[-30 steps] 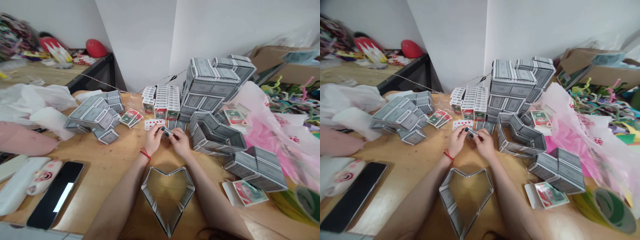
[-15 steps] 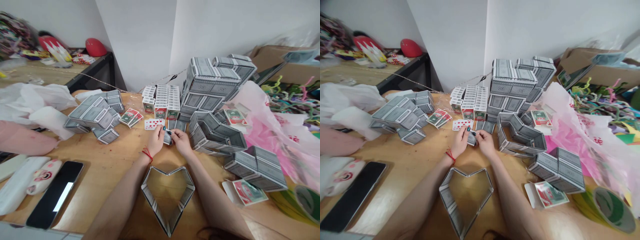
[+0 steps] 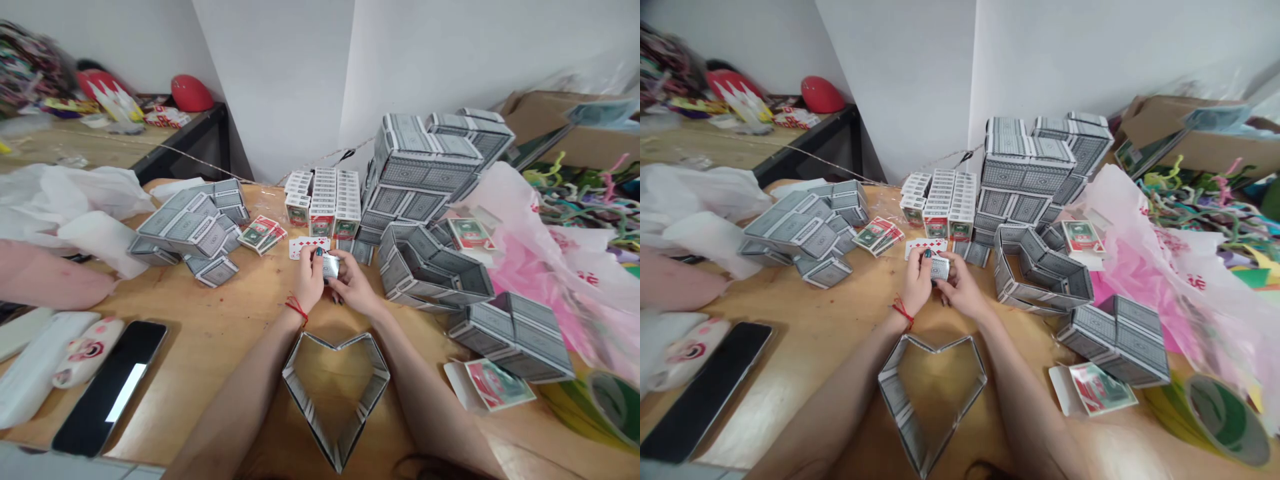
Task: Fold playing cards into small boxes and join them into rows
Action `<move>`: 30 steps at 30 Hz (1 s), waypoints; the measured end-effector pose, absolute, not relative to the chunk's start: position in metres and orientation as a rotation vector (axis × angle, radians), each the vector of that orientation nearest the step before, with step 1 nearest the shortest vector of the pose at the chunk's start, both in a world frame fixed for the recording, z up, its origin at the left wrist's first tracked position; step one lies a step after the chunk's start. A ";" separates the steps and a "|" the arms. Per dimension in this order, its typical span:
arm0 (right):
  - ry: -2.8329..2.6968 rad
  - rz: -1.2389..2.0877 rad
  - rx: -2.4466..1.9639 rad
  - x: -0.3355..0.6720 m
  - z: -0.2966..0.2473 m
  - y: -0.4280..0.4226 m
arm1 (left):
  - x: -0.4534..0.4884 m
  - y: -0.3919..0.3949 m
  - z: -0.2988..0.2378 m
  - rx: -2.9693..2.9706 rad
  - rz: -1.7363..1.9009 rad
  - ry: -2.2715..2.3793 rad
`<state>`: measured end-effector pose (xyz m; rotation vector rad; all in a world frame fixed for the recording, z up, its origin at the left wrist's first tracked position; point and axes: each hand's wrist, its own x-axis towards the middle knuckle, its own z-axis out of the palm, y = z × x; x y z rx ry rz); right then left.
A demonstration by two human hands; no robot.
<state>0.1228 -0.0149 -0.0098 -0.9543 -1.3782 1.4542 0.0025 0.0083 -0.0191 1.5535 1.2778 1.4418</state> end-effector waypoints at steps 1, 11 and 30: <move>-1.371 1.470 -0.940 0.123 -0.010 -0.015 | 0.002 0.009 -0.019 1.516 1.445 1.263; -1.356 1.248 -1.028 0.122 -0.016 -0.012 | -0.003 0.018 -0.016 1.041 1.330 1.084; -1.223 1.407 -1.013 0.124 -0.013 -0.011 | 0.000 0.008 -0.014 1.607 1.271 1.258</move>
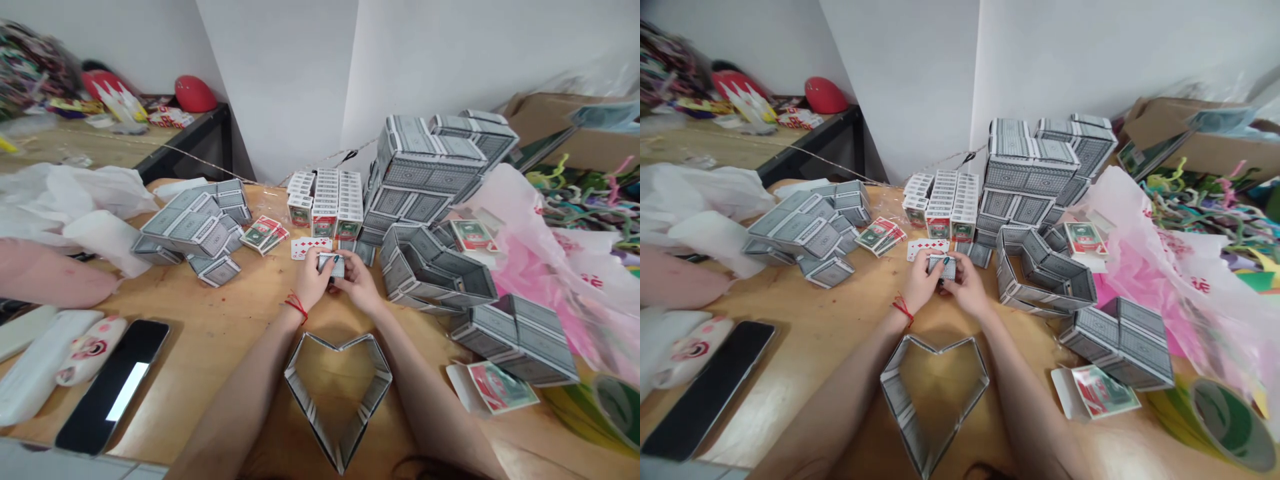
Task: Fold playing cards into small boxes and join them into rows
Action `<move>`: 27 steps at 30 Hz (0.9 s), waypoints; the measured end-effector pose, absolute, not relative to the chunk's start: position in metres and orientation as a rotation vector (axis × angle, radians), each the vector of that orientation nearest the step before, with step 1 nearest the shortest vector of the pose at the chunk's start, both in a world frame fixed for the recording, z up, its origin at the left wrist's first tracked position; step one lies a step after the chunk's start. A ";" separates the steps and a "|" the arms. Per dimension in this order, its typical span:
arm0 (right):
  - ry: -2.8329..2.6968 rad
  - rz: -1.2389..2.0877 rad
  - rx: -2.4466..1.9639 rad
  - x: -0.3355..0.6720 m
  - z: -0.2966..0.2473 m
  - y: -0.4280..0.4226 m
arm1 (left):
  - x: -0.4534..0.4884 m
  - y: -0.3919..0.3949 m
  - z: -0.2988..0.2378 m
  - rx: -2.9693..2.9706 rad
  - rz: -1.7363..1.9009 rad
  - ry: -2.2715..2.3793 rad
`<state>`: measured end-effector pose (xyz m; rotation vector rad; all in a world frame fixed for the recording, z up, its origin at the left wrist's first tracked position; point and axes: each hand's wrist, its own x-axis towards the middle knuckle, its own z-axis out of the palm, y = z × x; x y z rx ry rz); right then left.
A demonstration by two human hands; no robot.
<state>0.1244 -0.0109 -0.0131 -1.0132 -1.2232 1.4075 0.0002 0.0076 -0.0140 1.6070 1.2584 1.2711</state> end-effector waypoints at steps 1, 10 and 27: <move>-1.196 1.429 -1.013 0.125 -0.013 -0.011 | 0.000 0.007 -0.014 1.600 1.266 1.279; -1.079 1.550 -1.023 0.127 -0.016 -0.006 | 0.000 0.005 -0.011 1.668 1.167 1.321; -1.307 0.873 -1.393 0.118 -0.019 -0.011 | 0.007 0.004 -0.019 1.731 1.095 1.340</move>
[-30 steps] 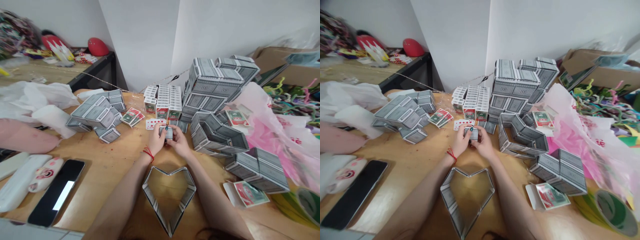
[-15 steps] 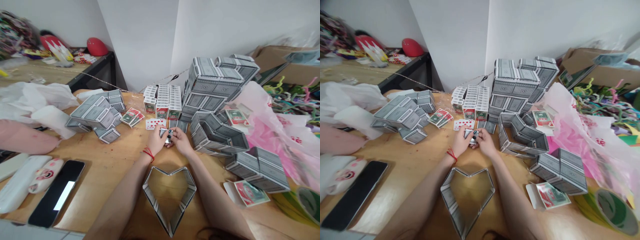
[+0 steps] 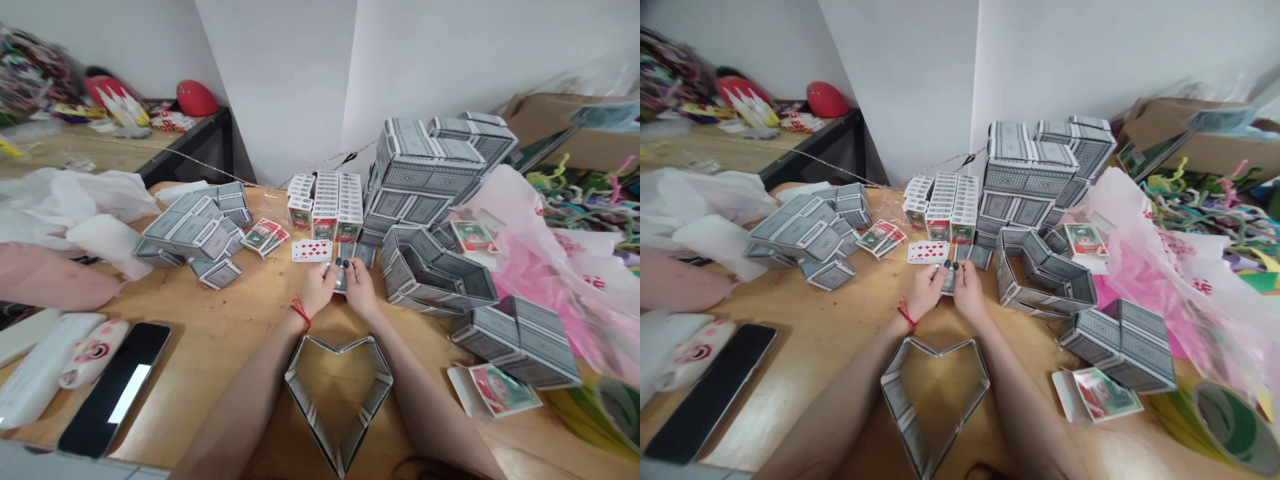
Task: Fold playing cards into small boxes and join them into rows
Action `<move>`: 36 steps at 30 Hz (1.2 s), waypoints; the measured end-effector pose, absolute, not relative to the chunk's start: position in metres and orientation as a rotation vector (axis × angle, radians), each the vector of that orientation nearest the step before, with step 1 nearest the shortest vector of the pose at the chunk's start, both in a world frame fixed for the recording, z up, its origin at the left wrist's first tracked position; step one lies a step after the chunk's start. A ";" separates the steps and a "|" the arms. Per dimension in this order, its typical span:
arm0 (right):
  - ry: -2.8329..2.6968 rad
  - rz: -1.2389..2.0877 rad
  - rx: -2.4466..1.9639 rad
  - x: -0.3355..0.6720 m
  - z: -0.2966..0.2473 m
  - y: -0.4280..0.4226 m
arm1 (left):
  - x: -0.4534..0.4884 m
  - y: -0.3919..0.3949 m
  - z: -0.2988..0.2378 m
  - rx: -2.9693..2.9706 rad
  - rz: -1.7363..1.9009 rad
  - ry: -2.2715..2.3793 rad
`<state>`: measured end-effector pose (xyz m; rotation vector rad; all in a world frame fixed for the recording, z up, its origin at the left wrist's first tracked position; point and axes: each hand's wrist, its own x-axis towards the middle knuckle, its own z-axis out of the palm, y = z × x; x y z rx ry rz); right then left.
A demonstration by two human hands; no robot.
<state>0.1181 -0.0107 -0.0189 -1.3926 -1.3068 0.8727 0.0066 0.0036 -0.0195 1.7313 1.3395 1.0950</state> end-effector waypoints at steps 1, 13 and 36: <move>-1.335 0.806 -1.406 0.118 -0.019 -0.010 | 0.007 0.004 -0.020 1.693 1.096 1.313; -1.220 0.813 -1.398 0.111 -0.016 -0.013 | 0.011 -0.004 -0.004 1.255 1.033 1.124; -1.309 1.249 -1.252 0.119 -0.015 -0.013 | -0.004 0.009 -0.020 1.629 1.050 1.457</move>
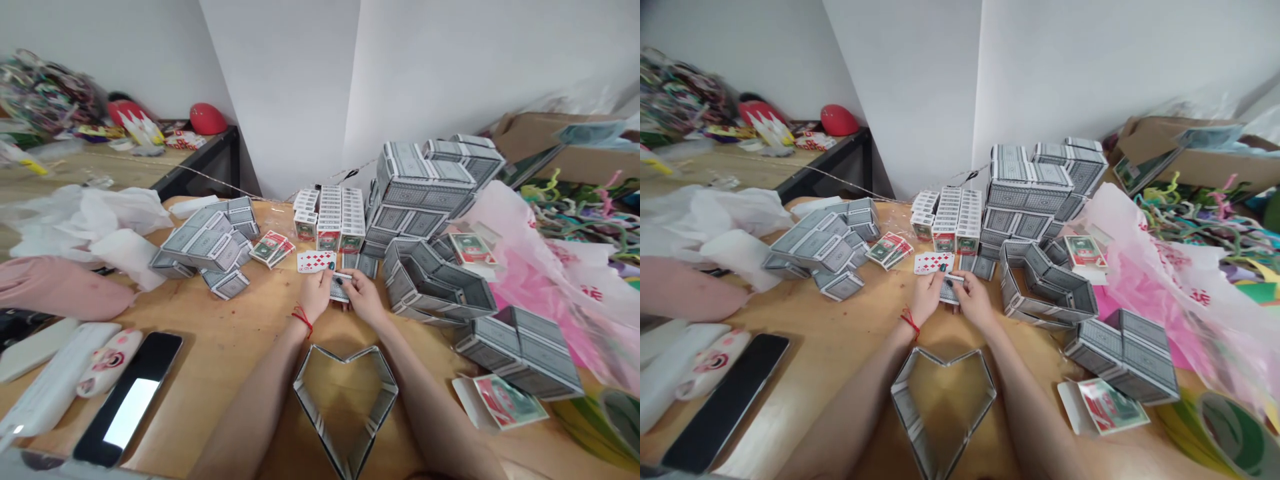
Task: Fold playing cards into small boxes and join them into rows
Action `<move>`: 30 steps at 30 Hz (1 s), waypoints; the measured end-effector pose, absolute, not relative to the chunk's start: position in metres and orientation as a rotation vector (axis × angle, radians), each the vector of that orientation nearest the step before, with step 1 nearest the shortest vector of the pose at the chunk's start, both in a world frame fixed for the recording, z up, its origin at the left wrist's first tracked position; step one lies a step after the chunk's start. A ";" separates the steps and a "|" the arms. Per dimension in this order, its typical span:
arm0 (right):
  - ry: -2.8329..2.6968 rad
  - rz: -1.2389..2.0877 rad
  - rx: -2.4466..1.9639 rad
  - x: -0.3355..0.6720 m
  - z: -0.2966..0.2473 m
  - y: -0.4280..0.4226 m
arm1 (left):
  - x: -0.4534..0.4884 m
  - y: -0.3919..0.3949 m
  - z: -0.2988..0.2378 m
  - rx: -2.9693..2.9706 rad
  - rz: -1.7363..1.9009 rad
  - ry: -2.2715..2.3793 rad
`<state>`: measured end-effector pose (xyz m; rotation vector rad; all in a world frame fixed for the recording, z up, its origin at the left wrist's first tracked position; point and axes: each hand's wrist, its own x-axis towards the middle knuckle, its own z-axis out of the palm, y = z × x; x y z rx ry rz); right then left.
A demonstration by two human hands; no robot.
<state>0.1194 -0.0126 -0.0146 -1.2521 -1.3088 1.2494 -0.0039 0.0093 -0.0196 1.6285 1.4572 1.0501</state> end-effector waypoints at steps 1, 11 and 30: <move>-1.324 1.309 -1.202 0.119 -0.015 -0.013 | -0.006 0.009 -0.018 1.691 1.023 1.509; -1.052 1.088 -1.255 0.121 -0.026 -0.002 | -0.032 0.024 -0.014 2.161 1.136 1.649; -0.889 1.024 -1.255 0.126 -0.030 0.001 | -0.053 0.038 -0.028 2.292 0.980 1.581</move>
